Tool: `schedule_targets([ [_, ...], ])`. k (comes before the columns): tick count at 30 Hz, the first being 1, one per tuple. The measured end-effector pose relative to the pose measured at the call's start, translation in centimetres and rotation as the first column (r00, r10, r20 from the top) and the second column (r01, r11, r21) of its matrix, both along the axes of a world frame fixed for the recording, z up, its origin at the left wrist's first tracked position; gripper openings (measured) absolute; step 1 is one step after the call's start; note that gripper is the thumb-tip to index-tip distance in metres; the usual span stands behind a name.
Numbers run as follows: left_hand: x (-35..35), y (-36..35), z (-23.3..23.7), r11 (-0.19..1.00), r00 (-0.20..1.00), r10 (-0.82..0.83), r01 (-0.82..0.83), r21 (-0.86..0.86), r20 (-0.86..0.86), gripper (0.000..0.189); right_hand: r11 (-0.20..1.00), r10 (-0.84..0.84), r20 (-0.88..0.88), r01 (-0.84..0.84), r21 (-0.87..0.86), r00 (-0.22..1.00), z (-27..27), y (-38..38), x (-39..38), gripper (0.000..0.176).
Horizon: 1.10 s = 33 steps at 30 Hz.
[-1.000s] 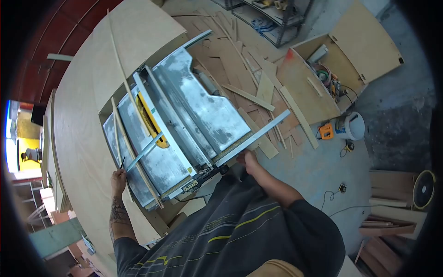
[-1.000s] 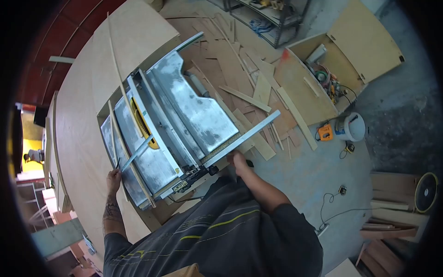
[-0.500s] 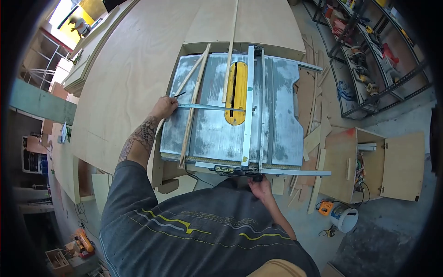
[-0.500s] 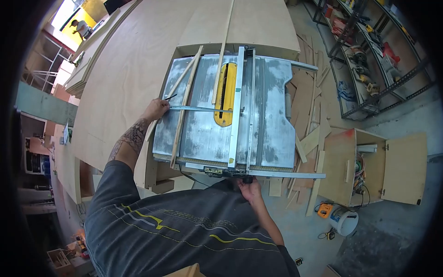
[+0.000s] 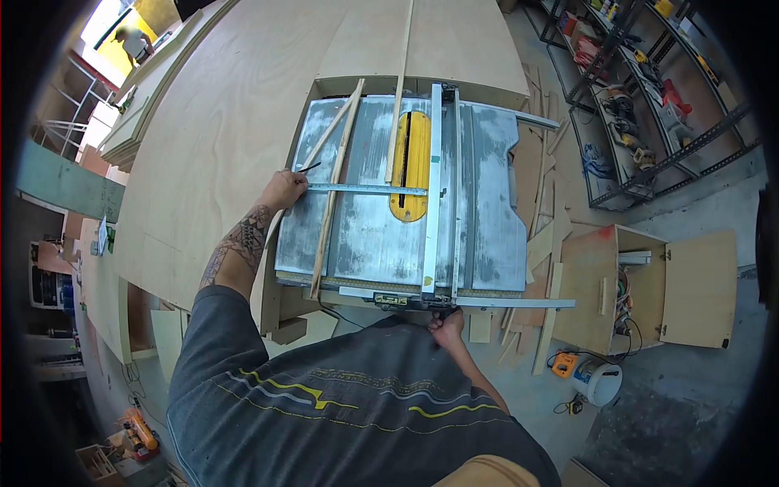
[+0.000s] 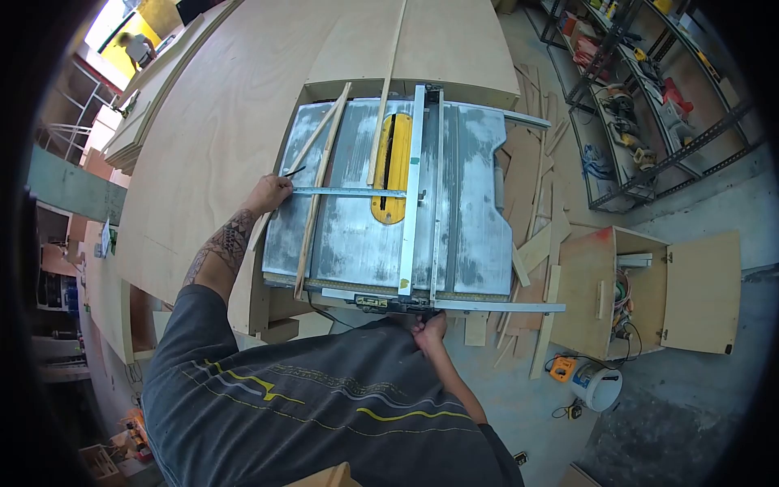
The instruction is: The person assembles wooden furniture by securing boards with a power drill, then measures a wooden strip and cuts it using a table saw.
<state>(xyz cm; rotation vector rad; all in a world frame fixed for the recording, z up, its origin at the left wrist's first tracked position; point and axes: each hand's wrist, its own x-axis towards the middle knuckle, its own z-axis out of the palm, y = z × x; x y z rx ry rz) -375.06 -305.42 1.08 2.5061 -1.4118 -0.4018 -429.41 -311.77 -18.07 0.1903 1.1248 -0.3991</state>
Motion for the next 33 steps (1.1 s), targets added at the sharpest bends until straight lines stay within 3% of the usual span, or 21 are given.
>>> schedule_targets([
  [1,0.0,-0.1,0.2,1.000,1.000,0.004,-0.004,0.002,-0.004,0.024,0.992,0.016,0.177,-0.037,0.120,0.984,-0.6,-0.5,-0.5,0.050],
  [2,0.0,-0.3,0.3,1.000,1.000,-0.002,0.002,0.006,-0.001,0.024,0.992,0.008,0.179,-0.031,0.124,0.984,-1.1,-0.9,-1.0,0.050],
  [4,0.0,-0.3,-0.1,1.000,1.000,-0.013,0.013,-0.013,-0.003,0.024,0.936,-0.039,0.396,-0.105,0.337,0.917,-1.1,-1.5,-1.7,0.050],
  [5,0.0,-0.2,-0.3,1.000,1.000,-0.012,0.012,-0.008,-0.003,0.024,0.934,-0.040,0.396,-0.107,0.341,0.917,-1.3,-1.3,-1.8,0.050],
  [8,0.2,-0.3,-0.3,0.999,0.999,-0.043,0.043,-0.009,0.032,0.025,0.941,-0.062,0.346,-0.060,0.332,0.936,2.0,-0.8,-0.4,0.050],
  [9,0.1,-0.4,-0.3,0.999,0.999,-0.044,0.044,-0.008,0.032,0.025,0.981,-0.059,0.082,0.042,0.189,0.995,3.8,0.1,1.2,0.050],
  [10,0.1,-0.4,-0.3,0.999,0.999,-0.045,0.046,-0.009,0.030,0.025,0.995,-0.097,-0.186,0.102,0.017,0.978,4.4,0.5,2.0,0.050],
  [11,0.1,-0.4,-0.2,0.999,0.999,-0.045,0.045,-0.011,0.030,0.025,0.995,-0.097,-0.186,0.102,0.015,0.978,3.9,0.8,2.1,0.050],
  [13,0.1,-0.4,-0.3,0.998,0.997,-0.060,0.061,-0.015,0.041,0.025,0.956,-0.064,-0.271,-0.019,-0.294,0.961,1.4,1.7,1.7,0.057],
  [14,0.1,-0.4,-0.4,0.998,0.998,-0.058,0.059,-0.019,0.040,0.025,0.954,-0.064,-0.272,-0.021,-0.298,0.960,0.8,1.7,1.4,0.057],
  [16,0.2,-0.4,-0.6,0.998,0.997,-0.063,0.065,-0.027,0.051,0.024,0.925,0.091,-0.391,-0.223,-0.308,0.916,0.8,1.3,1.2,0.053],
  [20,-0.3,-0.4,-0.5,0.999,1.000,-0.028,0.028,-0.027,0.009,0.024,0.974,0.101,-0.189,-0.136,-0.180,0.977,1.2,-0.1,0.2,0.050],
  [22,-0.8,-0.6,-0.5,1.000,0.999,-0.024,0.024,0.001,0.032,0.023,0.980,0.134,0.167,-0.156,0.122,0.977,0.6,-1.3,-0.8,0.046],
  [29,-1.0,-1.4,-1.2,0.998,0.996,-0.063,0.063,0.004,0.068,0.024,0.980,0.183,0.132,-0.191,0.049,0.974,0.0,-1.3,-1.0,0.044],
  [31,-1.1,-1.3,-1.1,1.000,1.000,-0.012,0.011,0.027,0.024,0.025,0.963,0.253,0.022,-0.250,-0.099,0.967,0.1,-1.0,-0.7,0.045],
  [33,-1.0,-1.2,-0.9,0.999,1.000,-0.010,0.009,0.038,0.024,0.025,0.970,0.222,-0.039,-0.225,-0.092,0.974,0.2,-0.5,-0.4,0.048],
])
